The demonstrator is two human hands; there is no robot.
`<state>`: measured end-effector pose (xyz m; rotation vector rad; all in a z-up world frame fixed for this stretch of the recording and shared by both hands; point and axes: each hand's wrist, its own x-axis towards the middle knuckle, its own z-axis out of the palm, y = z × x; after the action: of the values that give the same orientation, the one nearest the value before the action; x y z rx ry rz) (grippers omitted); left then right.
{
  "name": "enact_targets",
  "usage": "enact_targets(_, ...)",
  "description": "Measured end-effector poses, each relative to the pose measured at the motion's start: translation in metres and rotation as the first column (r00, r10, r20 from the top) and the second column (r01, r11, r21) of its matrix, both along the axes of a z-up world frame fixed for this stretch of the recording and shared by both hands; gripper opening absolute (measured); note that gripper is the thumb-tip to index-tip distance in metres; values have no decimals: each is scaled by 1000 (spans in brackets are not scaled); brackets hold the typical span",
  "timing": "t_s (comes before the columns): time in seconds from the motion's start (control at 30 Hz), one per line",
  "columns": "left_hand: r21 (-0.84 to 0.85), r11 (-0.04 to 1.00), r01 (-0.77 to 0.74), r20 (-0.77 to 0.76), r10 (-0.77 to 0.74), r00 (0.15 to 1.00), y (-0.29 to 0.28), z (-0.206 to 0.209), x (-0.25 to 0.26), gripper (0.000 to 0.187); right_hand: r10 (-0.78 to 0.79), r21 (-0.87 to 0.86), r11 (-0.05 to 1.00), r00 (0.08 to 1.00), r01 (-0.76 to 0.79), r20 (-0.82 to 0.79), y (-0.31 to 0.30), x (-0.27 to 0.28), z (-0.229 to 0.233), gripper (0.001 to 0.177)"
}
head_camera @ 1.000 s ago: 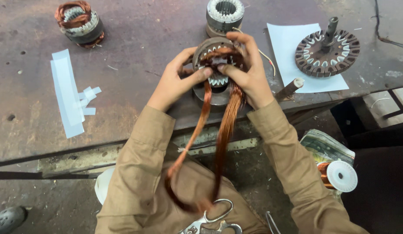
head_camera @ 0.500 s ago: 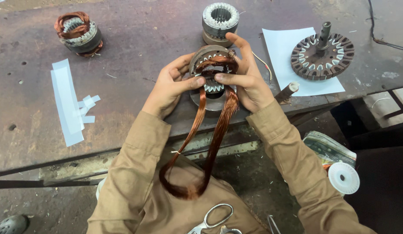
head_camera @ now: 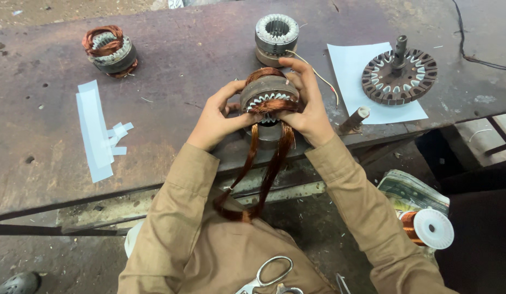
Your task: The person winds copper wire around a motor stator core, carefully inserting the wire into slots and securing it with white tape. They repeatedly adjust the wire and rotate the stator to continue winding.
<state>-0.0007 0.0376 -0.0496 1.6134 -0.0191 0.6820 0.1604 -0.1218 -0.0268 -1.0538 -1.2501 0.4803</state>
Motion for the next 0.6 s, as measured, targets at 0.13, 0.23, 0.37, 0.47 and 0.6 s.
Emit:
enact_targets(0.13, 39, 999, -16, -4, 17, 1000, 1, -2, 1, 59, -5, 17, 1000, 1000, 5, 1, 2, 1, -3, 79)
enact_targets(0.23, 157, 984, -90, -25, 95, 995, 0, -3, 0, 58, -32, 23, 999, 998, 31, 51, 2, 0, -5, 75)
enact_targets(0.37, 346, 919, -187, 10, 195, 981, -1, -4, 0, 51, -69, 0, 998, 996, 69, 50, 1, -1, -7, 72)
enact_targets(0.47, 452, 856, -251, 91, 236, 968, -2, -1, -2, 47, -99, 43, 995, 990, 95, 98, 1, -2, -7, 71)
enact_targets(0.6, 490, 814, -312, 83, 312, 946, -6, 4, -4, 45, -88, 15, 996, 994, 88, 71, 2, -2, -7, 70)
